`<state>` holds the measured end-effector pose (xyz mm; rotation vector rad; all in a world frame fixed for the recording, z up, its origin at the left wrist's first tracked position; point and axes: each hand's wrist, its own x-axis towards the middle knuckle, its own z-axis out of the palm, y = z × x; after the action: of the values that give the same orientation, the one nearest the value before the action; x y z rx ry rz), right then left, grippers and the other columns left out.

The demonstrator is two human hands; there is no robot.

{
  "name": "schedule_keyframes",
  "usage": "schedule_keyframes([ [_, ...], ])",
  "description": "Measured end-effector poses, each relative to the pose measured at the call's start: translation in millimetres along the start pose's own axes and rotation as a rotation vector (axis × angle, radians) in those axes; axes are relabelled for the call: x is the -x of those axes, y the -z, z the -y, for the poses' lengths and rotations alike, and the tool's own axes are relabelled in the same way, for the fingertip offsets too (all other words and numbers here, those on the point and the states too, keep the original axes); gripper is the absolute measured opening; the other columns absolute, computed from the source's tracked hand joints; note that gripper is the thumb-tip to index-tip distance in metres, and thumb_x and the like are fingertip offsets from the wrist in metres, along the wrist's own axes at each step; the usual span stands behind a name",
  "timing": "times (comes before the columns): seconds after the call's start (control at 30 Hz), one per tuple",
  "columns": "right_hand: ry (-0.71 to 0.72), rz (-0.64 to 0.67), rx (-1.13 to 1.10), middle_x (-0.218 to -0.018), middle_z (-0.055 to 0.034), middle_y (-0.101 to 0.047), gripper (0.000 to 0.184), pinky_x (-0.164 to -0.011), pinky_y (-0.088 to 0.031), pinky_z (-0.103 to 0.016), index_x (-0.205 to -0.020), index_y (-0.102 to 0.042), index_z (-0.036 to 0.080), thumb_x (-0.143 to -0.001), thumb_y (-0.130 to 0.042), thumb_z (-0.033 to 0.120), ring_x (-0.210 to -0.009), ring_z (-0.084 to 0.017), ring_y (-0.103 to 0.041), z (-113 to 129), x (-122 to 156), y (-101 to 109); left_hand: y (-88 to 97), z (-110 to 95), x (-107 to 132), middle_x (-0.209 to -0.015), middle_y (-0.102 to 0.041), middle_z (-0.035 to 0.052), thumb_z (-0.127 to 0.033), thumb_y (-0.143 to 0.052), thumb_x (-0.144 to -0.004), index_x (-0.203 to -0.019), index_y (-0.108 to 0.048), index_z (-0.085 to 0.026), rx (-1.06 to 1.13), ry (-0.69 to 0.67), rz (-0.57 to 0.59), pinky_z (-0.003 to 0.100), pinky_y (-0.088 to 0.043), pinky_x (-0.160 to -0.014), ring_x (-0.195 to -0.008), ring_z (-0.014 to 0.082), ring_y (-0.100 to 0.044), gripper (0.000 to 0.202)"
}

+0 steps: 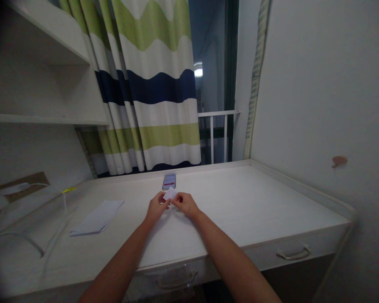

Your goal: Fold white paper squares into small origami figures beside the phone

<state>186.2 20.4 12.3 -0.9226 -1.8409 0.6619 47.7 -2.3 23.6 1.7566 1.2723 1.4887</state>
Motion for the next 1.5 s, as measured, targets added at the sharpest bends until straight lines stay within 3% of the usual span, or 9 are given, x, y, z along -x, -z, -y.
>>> schedule_keyframes([
  [0.33,0.003,0.027,-0.097,-0.057,0.0011,-0.053,0.017,-0.053,-0.037,-0.021,-0.061,-0.053,0.015,-0.072,-0.050,0.027,-0.053,-0.009,-0.047,-0.4,-0.6,3.3,1.8,3.8,-2.0,-0.069,-0.056,-0.0011,-0.025,-0.051,-0.064,-0.076,-0.049,-0.018,-0.155,-0.002,-0.092,0.019,-0.045,-0.044,-0.054,0.0101,-0.054,0.015],
  [0.67,-0.017,0.037,-0.103,-0.058,-0.0003,-0.057,0.016,-0.054,-0.040,-0.021,-0.059,-0.053,0.014,-0.071,-0.051,0.025,-0.055,-0.010,-0.051,0.4,0.1,-0.8,1.3,2.6,0.5,-0.065,-0.056,-0.0015,-0.022,-0.052,-0.064,-0.074,-0.049,-0.019,-0.292,-0.044,-0.145,0.022,-0.044,-0.054,-0.058,0.0118,-0.055,0.011],
  [0.9,-0.002,0.008,-0.112,-0.058,0.0003,-0.057,0.021,-0.052,-0.037,-0.020,-0.062,-0.053,0.014,-0.072,-0.053,0.032,-0.055,-0.009,-0.049,-2.6,0.4,-1.0,-0.8,0.8,0.9,-0.078,-0.057,0.0020,-0.032,-0.060,-0.061,-0.080,-0.048,-0.018,0.029,0.049,-0.002,0.021,-0.047,-0.044,-0.066,0.0139,-0.057,0.026],
  [1.0,0.002,0.001,-0.101,-0.058,0.0003,-0.057,0.021,-0.053,-0.037,-0.020,-0.062,-0.054,0.014,-0.072,-0.053,0.033,-0.055,-0.009,-0.049,-5.0,0.2,-1.7,-0.1,1.3,0.4,-0.076,-0.057,0.0019,-0.033,-0.061,-0.060,-0.078,-0.049,-0.017,0.060,0.070,0.023,0.022,-0.048,-0.045,-0.066,0.0139,-0.057,0.027],
  [1.3,0.022,0.026,0.062,-0.054,0.0014,-0.054,0.014,-0.049,-0.033,-0.019,-0.058,-0.051,0.015,-0.071,-0.050,0.020,-0.049,-0.008,-0.044,6.0,3.0,-3.9,-2.5,1.0,1.2,-0.058,-0.050,-0.0050,-0.020,-0.054,-0.060,-0.063,-0.046,-0.018,-0.224,-0.006,-0.117,0.020,-0.039,-0.051,-0.055,0.0099,-0.050,0.008],
  [1.5,0.065,0.041,0.139,-0.054,0.0008,-0.055,0.016,-0.049,-0.033,-0.020,-0.058,-0.051,0.015,-0.073,-0.050,0.022,-0.049,-0.008,-0.045,13.6,5.2,-3.4,-3.8,-2.4,2.8,-0.056,-0.048,-0.0054,-0.017,-0.053,-0.060,-0.061,-0.045,-0.019,-0.287,-0.043,-0.155,0.021,-0.034,-0.054,-0.055,0.0108,-0.047,0.008],
])
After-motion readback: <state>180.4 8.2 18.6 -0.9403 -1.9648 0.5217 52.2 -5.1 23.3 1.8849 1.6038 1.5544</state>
